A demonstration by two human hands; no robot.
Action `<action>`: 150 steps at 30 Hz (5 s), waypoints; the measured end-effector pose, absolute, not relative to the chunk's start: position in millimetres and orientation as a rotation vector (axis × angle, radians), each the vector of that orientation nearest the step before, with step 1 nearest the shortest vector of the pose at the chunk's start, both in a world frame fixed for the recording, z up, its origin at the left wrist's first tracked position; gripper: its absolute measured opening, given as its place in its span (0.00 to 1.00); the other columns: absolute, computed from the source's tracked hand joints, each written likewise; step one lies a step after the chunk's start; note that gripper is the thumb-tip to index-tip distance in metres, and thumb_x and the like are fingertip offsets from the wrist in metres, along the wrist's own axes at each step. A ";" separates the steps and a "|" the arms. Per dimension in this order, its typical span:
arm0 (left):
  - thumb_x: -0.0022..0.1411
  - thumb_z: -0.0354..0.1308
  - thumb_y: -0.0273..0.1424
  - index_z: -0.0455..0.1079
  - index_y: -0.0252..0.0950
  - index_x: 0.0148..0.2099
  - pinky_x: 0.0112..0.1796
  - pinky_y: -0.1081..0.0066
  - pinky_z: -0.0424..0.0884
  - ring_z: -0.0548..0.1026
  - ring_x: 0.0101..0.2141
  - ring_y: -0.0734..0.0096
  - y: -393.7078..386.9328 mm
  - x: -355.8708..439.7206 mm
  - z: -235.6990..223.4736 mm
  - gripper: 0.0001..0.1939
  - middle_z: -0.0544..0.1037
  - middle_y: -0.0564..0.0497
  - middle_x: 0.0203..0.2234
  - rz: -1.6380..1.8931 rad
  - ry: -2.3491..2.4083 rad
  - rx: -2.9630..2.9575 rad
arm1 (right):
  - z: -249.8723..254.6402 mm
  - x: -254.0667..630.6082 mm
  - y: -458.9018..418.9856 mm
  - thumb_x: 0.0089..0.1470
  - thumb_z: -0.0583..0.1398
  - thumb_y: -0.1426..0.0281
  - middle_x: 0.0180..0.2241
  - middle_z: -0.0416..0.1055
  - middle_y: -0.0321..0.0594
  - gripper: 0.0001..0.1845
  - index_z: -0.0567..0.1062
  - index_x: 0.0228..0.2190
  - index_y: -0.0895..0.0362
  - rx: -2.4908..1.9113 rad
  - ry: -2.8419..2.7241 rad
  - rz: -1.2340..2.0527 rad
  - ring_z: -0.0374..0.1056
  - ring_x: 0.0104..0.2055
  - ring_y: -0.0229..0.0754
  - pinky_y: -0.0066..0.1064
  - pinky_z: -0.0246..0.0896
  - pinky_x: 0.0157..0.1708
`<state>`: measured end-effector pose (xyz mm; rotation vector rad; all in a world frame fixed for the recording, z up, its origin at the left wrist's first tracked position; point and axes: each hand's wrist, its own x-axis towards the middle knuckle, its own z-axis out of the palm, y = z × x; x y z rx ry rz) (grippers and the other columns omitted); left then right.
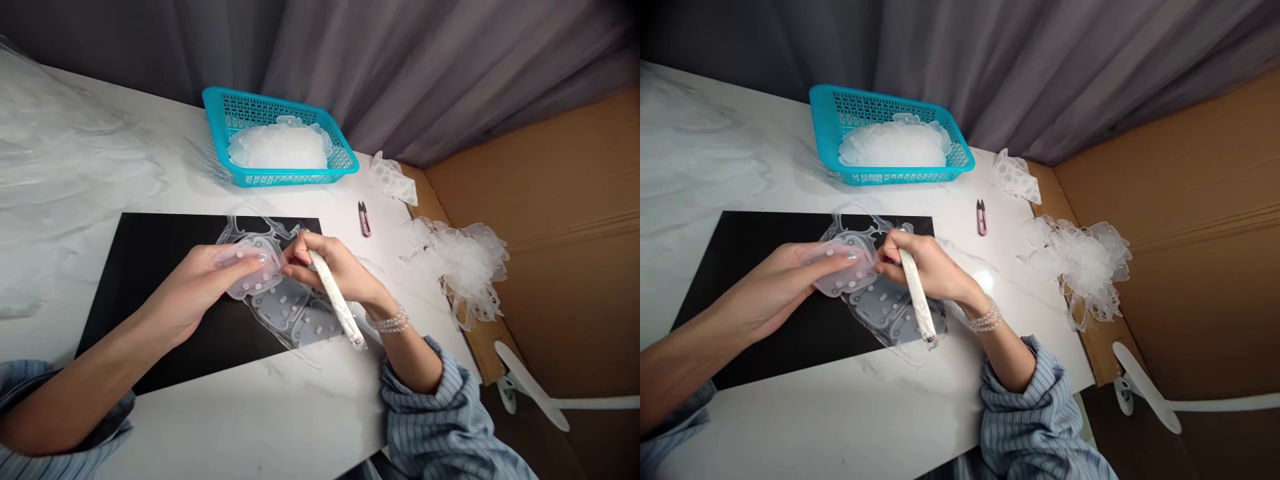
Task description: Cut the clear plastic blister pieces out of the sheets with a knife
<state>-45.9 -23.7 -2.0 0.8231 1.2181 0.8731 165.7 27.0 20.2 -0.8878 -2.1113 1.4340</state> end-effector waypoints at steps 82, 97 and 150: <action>0.53 0.71 0.43 0.81 0.39 0.37 0.33 0.75 0.68 0.76 0.35 0.68 -31.9 -43.1 -15.8 0.15 0.82 0.52 0.29 1.097 1.381 0.884 | 7.8 140.8 33.9 0.64 0.58 0.53 0.29 0.73 0.37 0.22 0.79 0.34 0.60 -1.033 -2.185 1.182 0.64 0.30 0.36 0.28 0.58 0.35; 0.48 0.74 0.40 0.82 0.38 0.39 0.35 0.73 0.71 0.77 0.35 0.67 -30.3 -40.3 -19.3 0.17 0.84 0.51 0.32 1.153 1.344 0.766 | 5.5 137.0 28.6 0.63 0.59 0.56 0.27 0.70 0.34 0.18 0.77 0.32 0.59 -1.061 -2.122 1.132 0.61 0.28 0.35 0.26 0.57 0.33; 0.57 0.66 0.42 0.77 0.35 0.29 0.24 0.75 0.64 0.71 0.23 0.76 -27.7 -65.8 -0.1 0.14 0.79 0.51 0.22 0.460 1.057 0.943 | 10.6 142.9 26.9 0.65 0.58 0.57 0.33 0.72 0.36 0.16 0.74 0.35 0.57 -0.909 -2.234 1.274 0.64 0.32 0.36 0.28 0.61 0.36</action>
